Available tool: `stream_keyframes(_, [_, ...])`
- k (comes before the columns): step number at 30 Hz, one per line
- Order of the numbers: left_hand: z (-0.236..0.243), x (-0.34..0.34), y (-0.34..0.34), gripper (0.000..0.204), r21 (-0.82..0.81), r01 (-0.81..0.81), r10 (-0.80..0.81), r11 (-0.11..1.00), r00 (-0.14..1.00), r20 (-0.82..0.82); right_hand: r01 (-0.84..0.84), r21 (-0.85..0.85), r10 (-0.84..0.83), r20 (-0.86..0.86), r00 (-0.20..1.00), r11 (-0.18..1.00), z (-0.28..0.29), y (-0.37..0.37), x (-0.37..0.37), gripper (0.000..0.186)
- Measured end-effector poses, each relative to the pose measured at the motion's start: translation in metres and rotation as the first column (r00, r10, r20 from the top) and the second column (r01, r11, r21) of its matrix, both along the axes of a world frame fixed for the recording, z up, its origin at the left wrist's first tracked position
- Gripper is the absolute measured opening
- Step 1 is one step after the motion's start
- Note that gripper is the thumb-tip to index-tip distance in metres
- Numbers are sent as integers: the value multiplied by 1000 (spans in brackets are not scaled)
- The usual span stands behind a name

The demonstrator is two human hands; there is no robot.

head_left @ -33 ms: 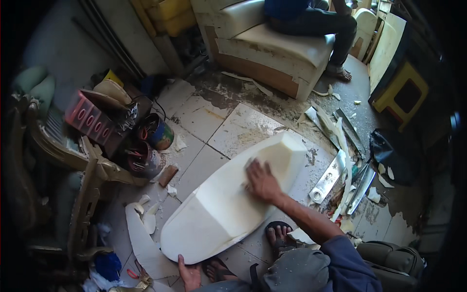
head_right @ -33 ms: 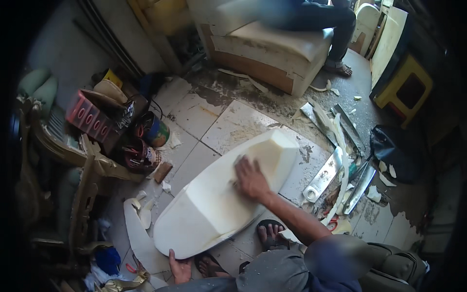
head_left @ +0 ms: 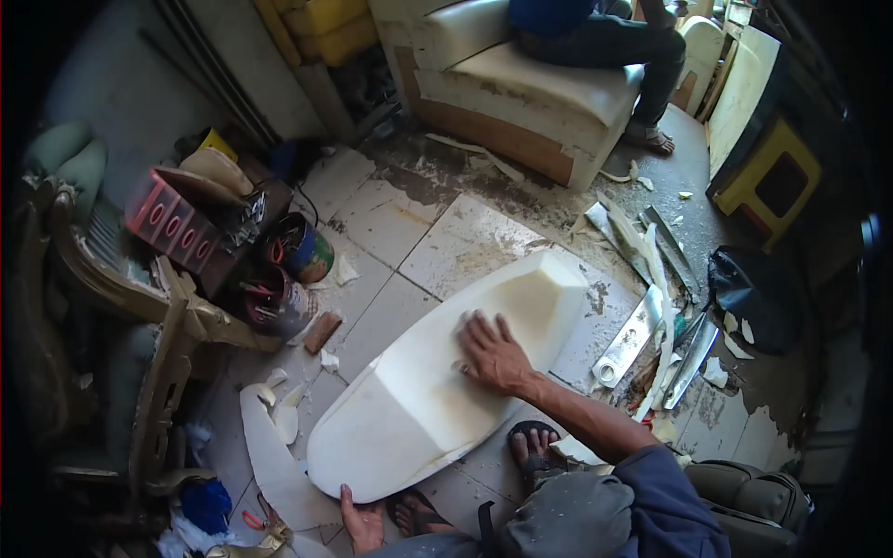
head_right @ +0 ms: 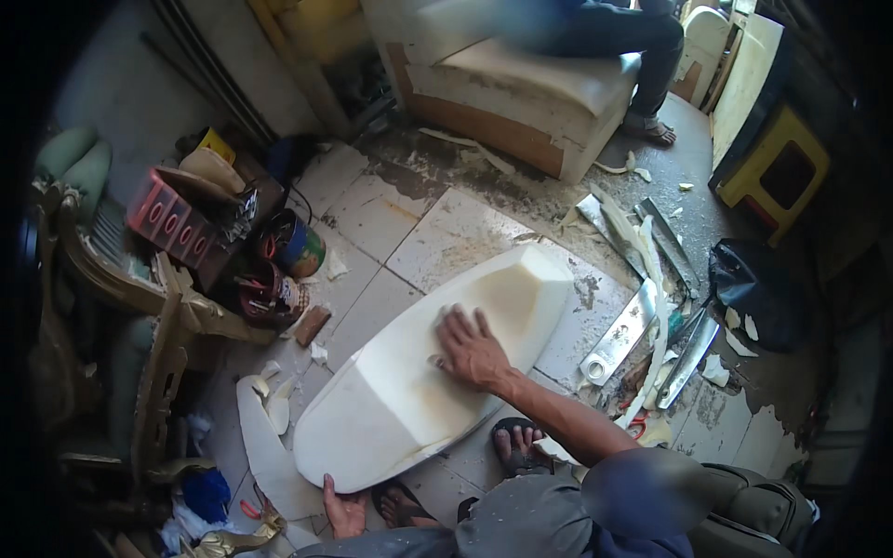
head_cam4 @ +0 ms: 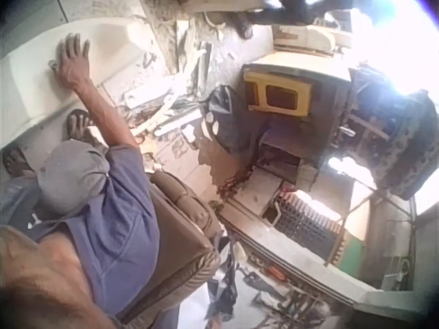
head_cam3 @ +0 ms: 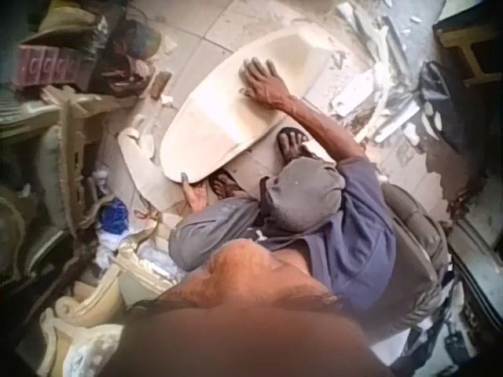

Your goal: The person shapes and attaches foam padding to a furniture component by hand and using a knife. They trim excess foam with the knife and apply adhesive from a container to secure the foam layers together.

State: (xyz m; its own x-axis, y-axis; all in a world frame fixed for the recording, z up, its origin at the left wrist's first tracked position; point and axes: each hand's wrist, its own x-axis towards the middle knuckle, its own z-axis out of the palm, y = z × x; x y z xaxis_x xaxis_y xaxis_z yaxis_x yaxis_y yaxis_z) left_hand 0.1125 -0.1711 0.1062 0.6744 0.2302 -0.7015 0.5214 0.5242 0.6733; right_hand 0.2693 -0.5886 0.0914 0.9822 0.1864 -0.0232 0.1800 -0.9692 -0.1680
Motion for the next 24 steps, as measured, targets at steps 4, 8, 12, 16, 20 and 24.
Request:
stream_keyframes(4, [2, -3, 10, 74, 67, 69, -65, 995, 996, -65, -111, 180, 98, 81, 992, 977, 8, -12, 36, 64])
stream_keyframes(8, [7, -8, -6, 72, 115, 89, -81, 989, 994, -71, -21, 5, 20, 54, 998, 1000, 4, -35, 71, 60])
stream_keyframes(12, [0, -11, 2, 71, 75, 202, -191, 976, 973, -132, -32, 6, 32, 26, 999, 999, 15, -30, 93, 59])
stream_keyframes(16, [-18, 6, -3, 74, 151, 171, -155, 974, 981, -112, 69, -12, -67, 113, 991, 998, 2, -1, 108, 63])
stream_keyframes(20, [-1, 11, -3, 69, 155, 240, -223, 958, 968, -118, -328, 259, 309, 113, 944, 908, -2, 114, -3, 67])
stream_keyframes(24, [-23, 9, 64, 65, 633, 232, -220, 738, 970, -100, -380, 674, 453, 75, 888, 634, 43, 136, -55, 64])
